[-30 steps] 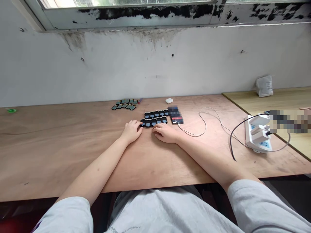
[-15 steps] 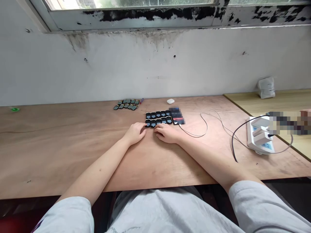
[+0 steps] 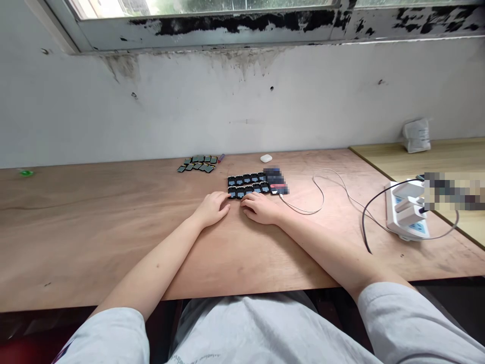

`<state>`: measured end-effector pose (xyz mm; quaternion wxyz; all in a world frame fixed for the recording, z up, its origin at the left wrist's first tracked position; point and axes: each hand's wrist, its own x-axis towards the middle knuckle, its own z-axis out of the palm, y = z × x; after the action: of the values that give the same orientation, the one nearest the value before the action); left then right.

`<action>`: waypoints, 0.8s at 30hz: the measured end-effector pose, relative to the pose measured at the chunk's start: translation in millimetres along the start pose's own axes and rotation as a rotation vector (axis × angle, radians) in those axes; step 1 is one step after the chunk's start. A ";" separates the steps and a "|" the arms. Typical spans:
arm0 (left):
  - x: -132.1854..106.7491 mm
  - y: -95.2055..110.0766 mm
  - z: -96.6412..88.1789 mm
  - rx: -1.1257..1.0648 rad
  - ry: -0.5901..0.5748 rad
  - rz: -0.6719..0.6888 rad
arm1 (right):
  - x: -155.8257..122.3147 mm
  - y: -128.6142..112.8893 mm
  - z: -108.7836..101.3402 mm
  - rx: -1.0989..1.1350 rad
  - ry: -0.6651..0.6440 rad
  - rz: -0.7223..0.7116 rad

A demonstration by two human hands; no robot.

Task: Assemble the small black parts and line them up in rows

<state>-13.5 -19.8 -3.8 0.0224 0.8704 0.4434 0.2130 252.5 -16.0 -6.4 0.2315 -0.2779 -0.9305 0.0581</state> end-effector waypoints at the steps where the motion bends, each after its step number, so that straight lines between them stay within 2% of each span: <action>1: 0.6 0.7 -0.3 0.000 -0.002 -0.007 | 0.0 -0.2 -0.3 -0.002 -0.002 0.000; 24: 1.0 -3.2 1.0 -0.013 -0.023 -0.083 | 0.1 -0.6 -0.7 0.004 0.020 0.009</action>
<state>-15.0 -16.9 -5.1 0.0418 0.8533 0.4777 0.2048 252.4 -16.5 -5.6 0.2412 -0.2821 -0.9268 0.0583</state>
